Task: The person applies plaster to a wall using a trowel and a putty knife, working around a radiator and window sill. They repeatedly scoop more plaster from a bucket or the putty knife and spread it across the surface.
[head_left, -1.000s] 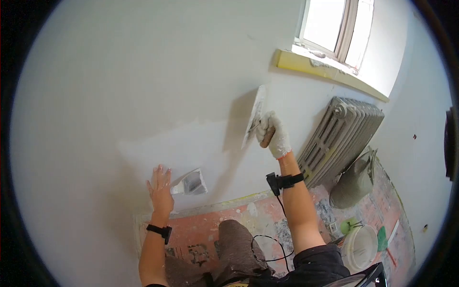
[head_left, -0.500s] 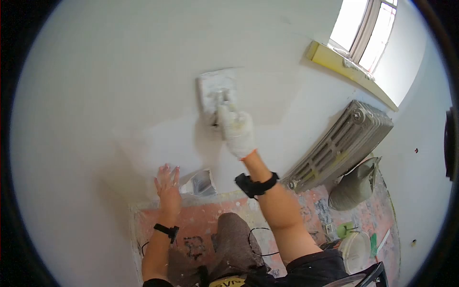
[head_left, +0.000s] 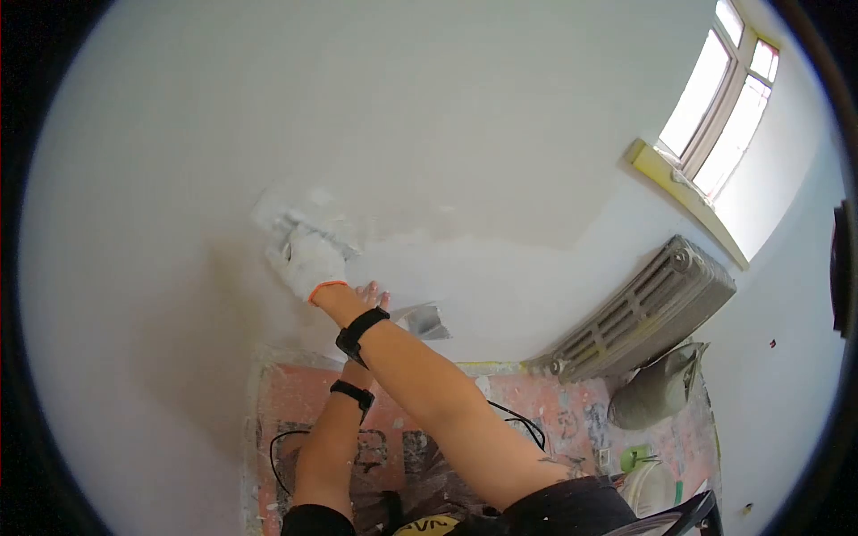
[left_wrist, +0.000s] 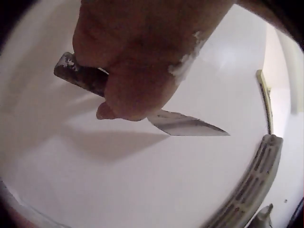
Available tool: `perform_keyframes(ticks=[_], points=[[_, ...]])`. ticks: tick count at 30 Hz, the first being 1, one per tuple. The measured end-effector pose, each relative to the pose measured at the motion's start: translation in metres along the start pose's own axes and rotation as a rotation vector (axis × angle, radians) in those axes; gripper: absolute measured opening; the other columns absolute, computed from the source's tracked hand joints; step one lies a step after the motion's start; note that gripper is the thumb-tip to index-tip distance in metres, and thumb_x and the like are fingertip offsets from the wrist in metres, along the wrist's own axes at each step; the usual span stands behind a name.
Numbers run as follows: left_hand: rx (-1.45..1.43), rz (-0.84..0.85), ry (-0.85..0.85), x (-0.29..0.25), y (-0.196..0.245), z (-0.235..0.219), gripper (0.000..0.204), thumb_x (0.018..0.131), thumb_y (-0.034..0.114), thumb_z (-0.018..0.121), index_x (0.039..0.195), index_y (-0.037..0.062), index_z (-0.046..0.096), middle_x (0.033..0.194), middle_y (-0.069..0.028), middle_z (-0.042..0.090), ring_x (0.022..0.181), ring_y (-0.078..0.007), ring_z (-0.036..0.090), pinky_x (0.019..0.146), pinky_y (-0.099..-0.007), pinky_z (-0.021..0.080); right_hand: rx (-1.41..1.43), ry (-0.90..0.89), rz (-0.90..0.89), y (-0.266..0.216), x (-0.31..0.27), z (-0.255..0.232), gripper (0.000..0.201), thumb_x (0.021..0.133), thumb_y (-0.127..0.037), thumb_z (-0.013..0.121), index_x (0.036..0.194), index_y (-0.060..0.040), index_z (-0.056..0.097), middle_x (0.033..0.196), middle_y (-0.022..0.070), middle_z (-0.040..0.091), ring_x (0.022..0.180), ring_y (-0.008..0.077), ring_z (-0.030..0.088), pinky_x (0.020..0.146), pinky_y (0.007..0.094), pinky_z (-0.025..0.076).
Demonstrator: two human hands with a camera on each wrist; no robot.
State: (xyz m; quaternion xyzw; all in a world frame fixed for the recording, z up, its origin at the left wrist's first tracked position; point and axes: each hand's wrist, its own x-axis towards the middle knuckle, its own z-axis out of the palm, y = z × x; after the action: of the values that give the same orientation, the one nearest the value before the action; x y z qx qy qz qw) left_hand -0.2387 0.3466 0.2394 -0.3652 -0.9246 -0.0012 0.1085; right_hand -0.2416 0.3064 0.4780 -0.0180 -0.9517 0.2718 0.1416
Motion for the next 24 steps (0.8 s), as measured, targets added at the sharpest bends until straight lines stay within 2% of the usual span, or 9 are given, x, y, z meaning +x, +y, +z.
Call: perform_keyframes(ticks=[4, 6, 8, 9, 10, 12, 16, 20, 24], points=[[-0.033, -0.074, -0.302, -0.025, 0.002, -0.075, 0.065, 0.100, 0.031, 0.047, 0.160, 0.0167, 0.027, 0.169, -0.0059, 0.021, 0.155, -0.0300, 0.017, 0.125, -0.0569, 0.013, -0.076, -0.212, 0.000, 0.021, -0.030, -0.039, 0.053, 0.098, -0.046, 0.054, 0.137, -0.0114, 0.062, 0.142, 0.0160, 0.058, 0.116, 0.0368, 0.063, 0.104, 0.0483, 0.046], [-0.044, -0.101, -0.459, -0.029, 0.015, -0.098, 0.070, 0.097, 0.022, 0.054, 0.161, 0.0170, 0.026, 0.170, -0.0037, 0.019, 0.156, -0.0276, 0.015, 0.124, -0.0602, 0.012, 0.180, 0.161, -0.225, 0.069, -0.060, -0.065, 0.055, 0.098, -0.051, 0.055, 0.131, -0.0093, 0.066, 0.135, 0.0157, 0.064, 0.111, 0.0314, 0.067, 0.099, 0.0440, 0.049], [-0.144, -0.080, -0.236, -0.040, 0.016, -0.095, 0.074, 0.092, 0.014, 0.058, 0.160, 0.0171, 0.030, 0.170, -0.0043, 0.018, 0.156, -0.0278, 0.015, 0.122, -0.0621, 0.015, 0.584, 0.124, -0.091, 0.115, -0.104, -0.138, 0.057, 0.098, -0.056, 0.052, 0.120, -0.0067, 0.071, 0.111, 0.0114, 0.075, 0.097, 0.0220, 0.070, 0.088, 0.0372, 0.054], [-0.264, -0.079, -0.024, -0.043, 0.014, -0.091, 0.079, 0.087, 0.006, 0.062, 0.159, 0.0172, 0.033, 0.170, -0.0048, 0.018, 0.157, -0.0281, 0.016, 0.121, -0.0641, 0.017, 0.526, 0.128, 0.098, 0.159, -0.116, -0.168, 0.059, 0.099, -0.059, 0.049, 0.105, -0.0066, 0.075, 0.085, 0.0045, 0.074, 0.077, 0.0116, 0.065, 0.069, 0.0287, 0.053], [-0.255, -0.056, -0.024, -0.042, 0.014, -0.088, 0.079, 0.087, 0.006, 0.062, 0.159, 0.0172, 0.033, 0.170, -0.0048, 0.018, 0.157, -0.0281, 0.016, 0.121, -0.0641, 0.017, 0.612, 0.203, 0.085, 0.180, -0.138, -0.208, 0.058, 0.100, -0.060, 0.048, 0.096, -0.0095, 0.076, 0.072, -0.0001, 0.068, 0.057, 0.0081, 0.054, 0.051, 0.0264, 0.043], [-0.249, -0.070, -0.003, -0.038, 0.015, -0.080, 0.078, 0.086, -0.001, 0.060, 0.158, 0.0166, 0.037, 0.171, -0.0049, 0.015, 0.156, -0.0307, 0.016, 0.119, -0.0648, 0.022, 0.826, 0.496, 0.082, 0.233, -0.174, -0.262, 0.052, 0.099, -0.058, 0.049, 0.091, -0.0114, 0.072, 0.064, -0.0011, 0.061, 0.047, 0.0071, 0.039, 0.043, 0.0250, 0.030], [-0.218, -0.071, 0.078, -0.033, 0.024, -0.066, 0.075, 0.086, -0.003, 0.058, 0.157, 0.0154, 0.038, 0.171, -0.0064, 0.014, 0.156, -0.0323, 0.016, 0.119, -0.0632, 0.024, 1.089, 0.555, 0.068, 0.326, -0.196, -0.335, 0.047, 0.102, -0.052, 0.045, 0.095, -0.0101, 0.066, 0.067, -0.0002, 0.058, 0.055, 0.0108, 0.048, 0.045, 0.0255, 0.032], [-0.217, -0.103, 0.067, -0.034, 0.026, -0.073, 0.073, 0.087, -0.003, 0.056, 0.156, 0.0138, 0.039, 0.170, -0.0085, 0.017, 0.156, -0.0329, 0.017, 0.118, -0.0620, 0.026, 1.002, 0.603, 0.133, 0.306, -0.172, -0.329, 0.047, 0.102, -0.051, 0.047, 0.085, -0.0097, 0.063, 0.060, -0.0005, 0.056, 0.044, 0.0090, 0.038, 0.040, 0.0260, 0.027], [-0.252, -0.087, 0.178, -0.033, 0.025, -0.056, 0.070, 0.089, -0.001, 0.054, 0.156, 0.0133, 0.039, 0.169, -0.0087, 0.019, 0.155, -0.0333, 0.018, 0.119, -0.0614, 0.025, 0.725, 0.385, 0.140, 0.216, -0.130, -0.283, 0.040, 0.101, -0.043, 0.052, 0.091, -0.0074, 0.066, 0.063, -0.0003, 0.057, 0.046, 0.0081, 0.044, 0.043, 0.0247, 0.031]])
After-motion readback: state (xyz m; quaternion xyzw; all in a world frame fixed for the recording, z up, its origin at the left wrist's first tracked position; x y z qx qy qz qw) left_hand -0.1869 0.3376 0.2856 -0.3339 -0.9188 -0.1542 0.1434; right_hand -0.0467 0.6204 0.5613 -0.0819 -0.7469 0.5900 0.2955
